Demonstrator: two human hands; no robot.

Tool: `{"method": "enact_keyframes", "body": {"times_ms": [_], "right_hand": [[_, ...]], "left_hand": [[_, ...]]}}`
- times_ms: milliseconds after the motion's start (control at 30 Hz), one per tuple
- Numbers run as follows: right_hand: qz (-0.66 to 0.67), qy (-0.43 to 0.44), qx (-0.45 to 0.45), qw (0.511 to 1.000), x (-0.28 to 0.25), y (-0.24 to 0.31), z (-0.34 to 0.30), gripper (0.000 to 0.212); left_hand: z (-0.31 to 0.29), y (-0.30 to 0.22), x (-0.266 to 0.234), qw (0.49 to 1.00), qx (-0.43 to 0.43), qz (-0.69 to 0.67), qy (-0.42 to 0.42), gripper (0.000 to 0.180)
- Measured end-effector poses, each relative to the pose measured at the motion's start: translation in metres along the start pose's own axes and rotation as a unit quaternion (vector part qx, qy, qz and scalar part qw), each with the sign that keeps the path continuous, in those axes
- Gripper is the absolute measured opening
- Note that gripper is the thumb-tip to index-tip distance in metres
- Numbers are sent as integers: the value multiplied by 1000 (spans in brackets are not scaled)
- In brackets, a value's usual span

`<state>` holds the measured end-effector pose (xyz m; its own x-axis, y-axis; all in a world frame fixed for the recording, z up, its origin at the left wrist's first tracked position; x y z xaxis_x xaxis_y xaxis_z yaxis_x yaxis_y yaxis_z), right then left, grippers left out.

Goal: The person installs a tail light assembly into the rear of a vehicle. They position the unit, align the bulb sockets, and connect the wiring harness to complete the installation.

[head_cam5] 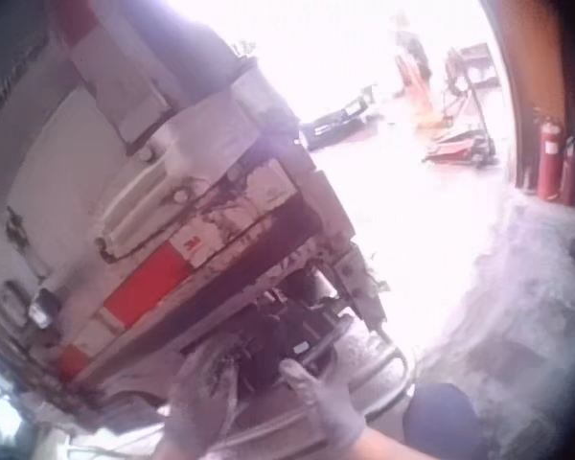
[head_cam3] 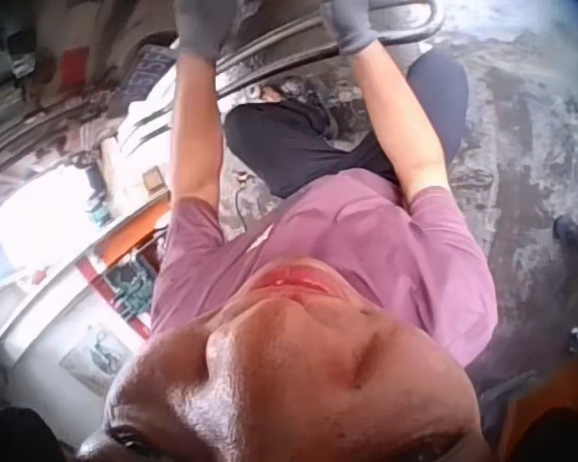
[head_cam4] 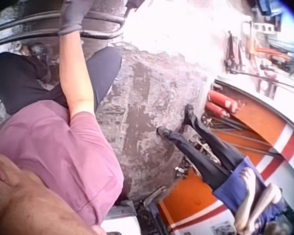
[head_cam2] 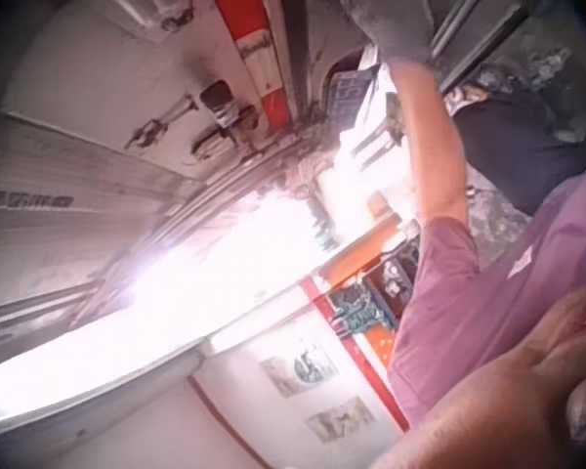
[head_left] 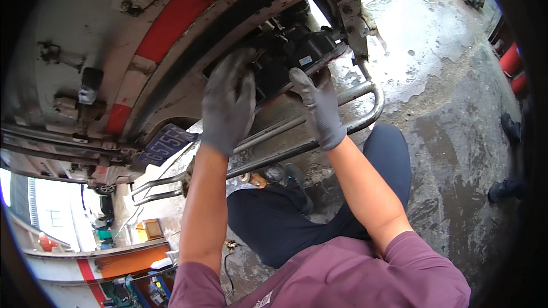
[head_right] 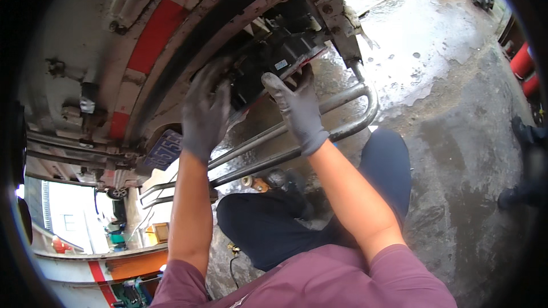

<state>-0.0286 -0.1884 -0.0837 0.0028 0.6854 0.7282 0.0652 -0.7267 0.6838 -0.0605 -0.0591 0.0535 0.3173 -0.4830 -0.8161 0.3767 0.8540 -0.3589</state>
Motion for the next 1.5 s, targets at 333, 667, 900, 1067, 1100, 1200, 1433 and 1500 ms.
{"method": "enact_keyframes", "body": {"times_ms": [333, 667, 900, 1067, 1100, 1200, 1433, 1500], "right_hand": [[-112, 36, -77, 990, -7, -19, 2, 93], [-22, 38, -3, 999, -8, -43, 5, 87], [-70, 29, -86, 993, -1, -31, 5, 88], [-8, 32, -86, 996, 3, -24, 5, 63], [1, 37, -84, 996, 3, -23, 8, 62], [-32, 49, -97, 994, 3, -23, 6, 62], [-28, 83, -67, 994, -8, -30, 8, 79], [-51, 70, -82, 993, -9, -32, 7, 76]], "left_hand": [[46, 70, 13, 949, -86, -212, 217, 38], [43, 52, 15, 971, -37, -148, 184, 33], [34, 90, 31, 943, -84, -288, 144, 27], [36, 83, 23, 931, -107, -287, 197, 33], [33, 85, 22, 928, -100, -301, 194, 34], [22, 96, 18, 918, -92, -333, 196, 37], [26, 88, 23, 917, -100, -337, 190, 38], [22, 94, 24, 925, -105, -312, 190, 37]]}}
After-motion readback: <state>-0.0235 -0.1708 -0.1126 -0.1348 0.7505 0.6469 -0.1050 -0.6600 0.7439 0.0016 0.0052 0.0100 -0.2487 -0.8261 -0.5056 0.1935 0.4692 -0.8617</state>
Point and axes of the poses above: each hand's wrist, its own z-axis towards the middle knuckle, its own x-axis out of the palm, y = z × x, the point moved 2 cm from there along z, towards the middle knuckle, and after that the axes turned 5 degrees about x, right-handed, at the moved point
